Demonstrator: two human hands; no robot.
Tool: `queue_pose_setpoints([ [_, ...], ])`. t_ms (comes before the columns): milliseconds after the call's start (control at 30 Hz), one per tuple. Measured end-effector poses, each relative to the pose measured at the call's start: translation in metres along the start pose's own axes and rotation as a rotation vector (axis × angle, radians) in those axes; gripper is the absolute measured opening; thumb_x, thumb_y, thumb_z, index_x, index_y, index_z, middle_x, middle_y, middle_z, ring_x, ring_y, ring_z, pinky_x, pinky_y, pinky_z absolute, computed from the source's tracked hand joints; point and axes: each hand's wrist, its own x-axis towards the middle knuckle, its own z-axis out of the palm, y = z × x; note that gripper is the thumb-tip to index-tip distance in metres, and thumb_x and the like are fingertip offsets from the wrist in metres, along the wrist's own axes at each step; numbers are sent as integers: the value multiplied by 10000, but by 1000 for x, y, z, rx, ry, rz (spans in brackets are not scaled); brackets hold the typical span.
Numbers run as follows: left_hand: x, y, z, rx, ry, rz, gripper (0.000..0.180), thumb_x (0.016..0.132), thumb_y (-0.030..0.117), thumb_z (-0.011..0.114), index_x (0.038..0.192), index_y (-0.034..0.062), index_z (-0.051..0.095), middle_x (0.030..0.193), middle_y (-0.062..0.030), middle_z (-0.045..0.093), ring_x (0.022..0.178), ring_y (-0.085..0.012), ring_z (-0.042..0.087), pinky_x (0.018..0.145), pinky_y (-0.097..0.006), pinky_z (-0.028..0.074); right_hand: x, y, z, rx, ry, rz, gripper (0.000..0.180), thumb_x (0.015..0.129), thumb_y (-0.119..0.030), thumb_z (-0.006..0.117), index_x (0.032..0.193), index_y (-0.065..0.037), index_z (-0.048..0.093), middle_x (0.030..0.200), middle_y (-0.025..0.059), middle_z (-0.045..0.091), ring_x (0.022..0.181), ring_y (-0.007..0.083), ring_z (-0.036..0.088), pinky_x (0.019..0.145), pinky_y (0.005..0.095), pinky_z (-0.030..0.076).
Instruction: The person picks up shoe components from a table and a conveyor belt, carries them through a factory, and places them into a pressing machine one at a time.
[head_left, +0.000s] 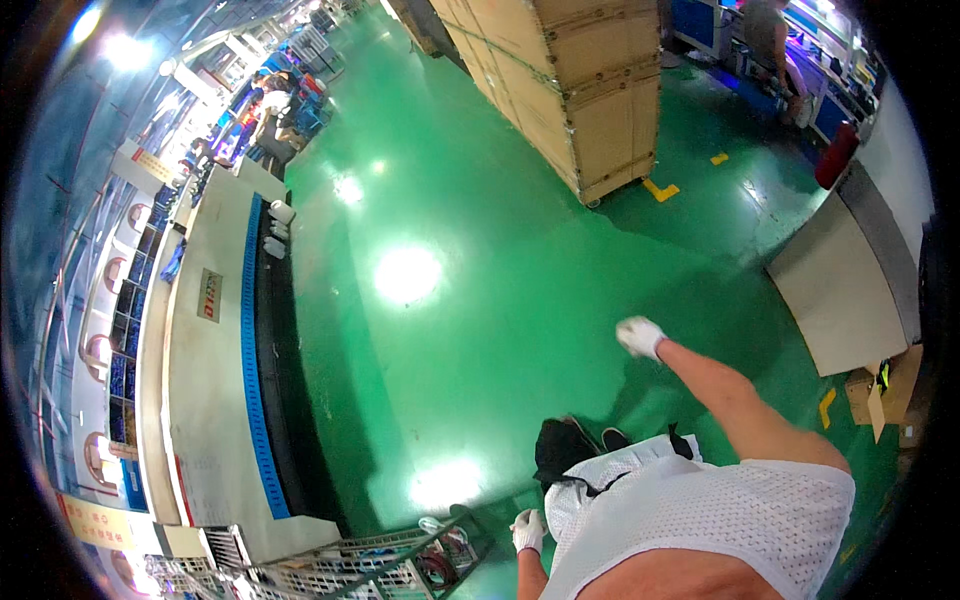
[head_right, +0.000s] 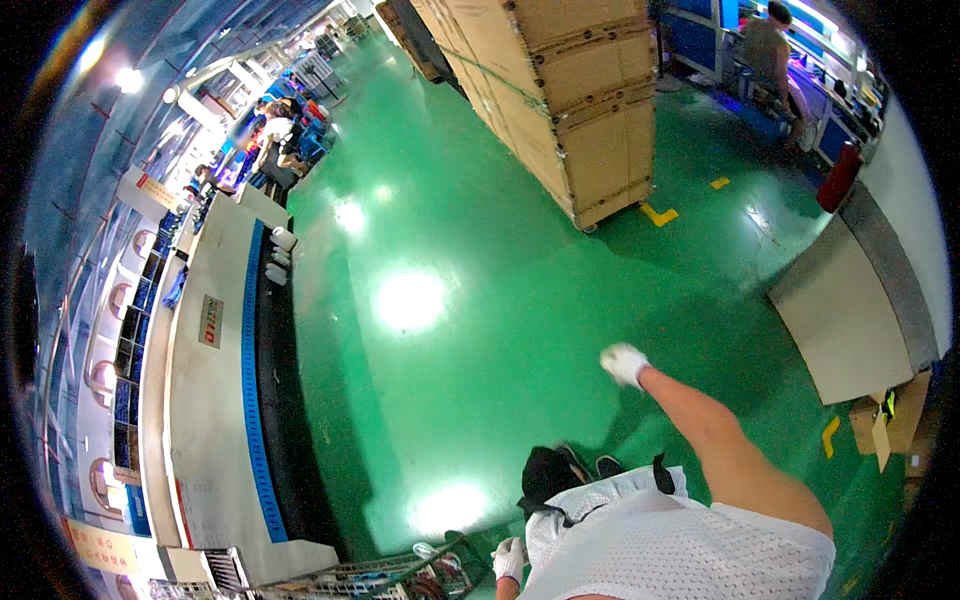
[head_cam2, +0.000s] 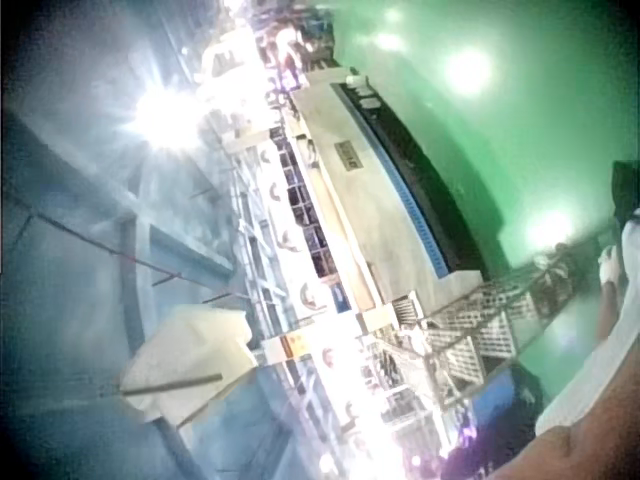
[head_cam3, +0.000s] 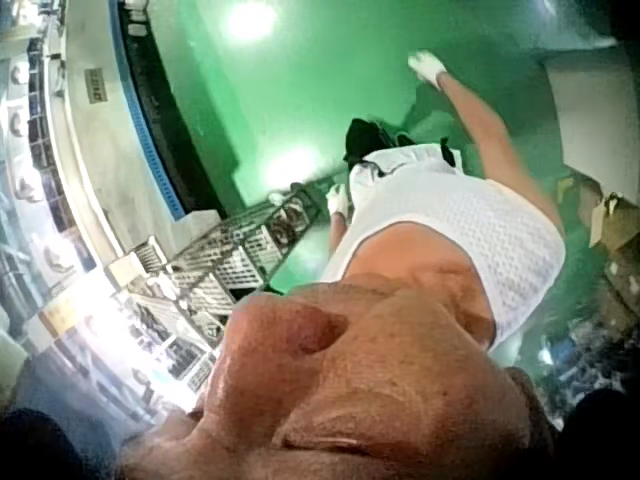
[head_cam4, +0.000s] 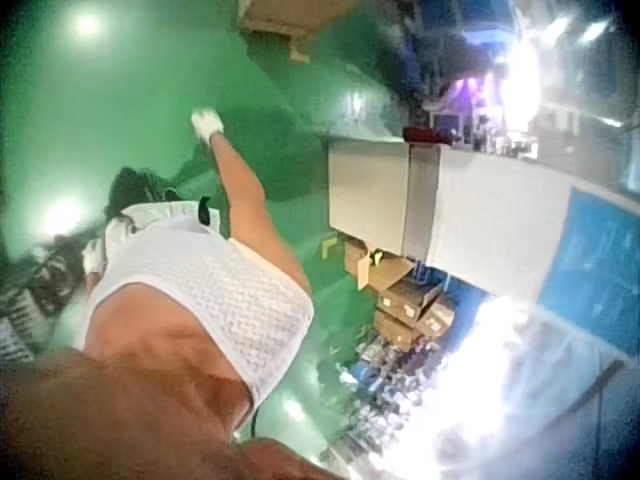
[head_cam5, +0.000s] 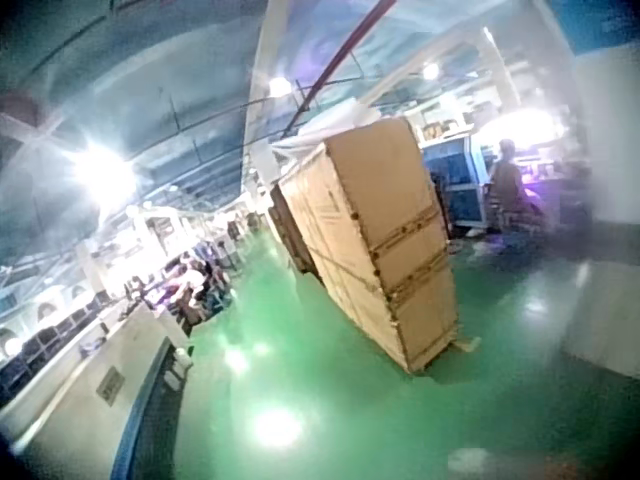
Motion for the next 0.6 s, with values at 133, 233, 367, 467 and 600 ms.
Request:
queue_pose_setpoints([
  [133,101,-2,-25,457,-9,40,563,892,479,597,1259,59,671,1182,-212,704,1059,-320,697,951,-428,525,209,-53,-58,738,-128,542,349,874,-308,585,1097,-59,683,935,150,692,758,262,683,784,404,553],
  [233,194,74,-42,736,-83,58,542,894,464,620,1240,50,670,1179,-212,700,1050,-342,691,913,-465,538,304,-10,-23,620,-137,369,339,862,-279,625,1123,-67,666,991,138,713,856,340,682,813,421,562],
  [367,319,243,-73,802,-74,159,516,896,443,652,1215,37,668,1174,-212,693,1038,-372,681,863,-515,555,303,42,61,-153,-774,215,151,675,-175,745,813,-129,703,843,145,718,787,336,702,735,434,573],
  [467,363,463,-109,-22,-39,-38,450,934,281,629,1229,-57,600,1011,-130,679,842,-168,666,697,-298,576,283,36,84,-137,-1116,72,240,697,-279,805,894,-147,765,882,92,760,861,290,743,779,397,592],
  [600,500,654,-159,111,93,275,504,946,343,610,1292,-23,575,1106,-139,688,899,-199,681,764,-335,561,327,50,139,404,-942,882,289,889,-220,607,1100,-67,731,1156,226,697,1056,340,693,944,410,556],
])
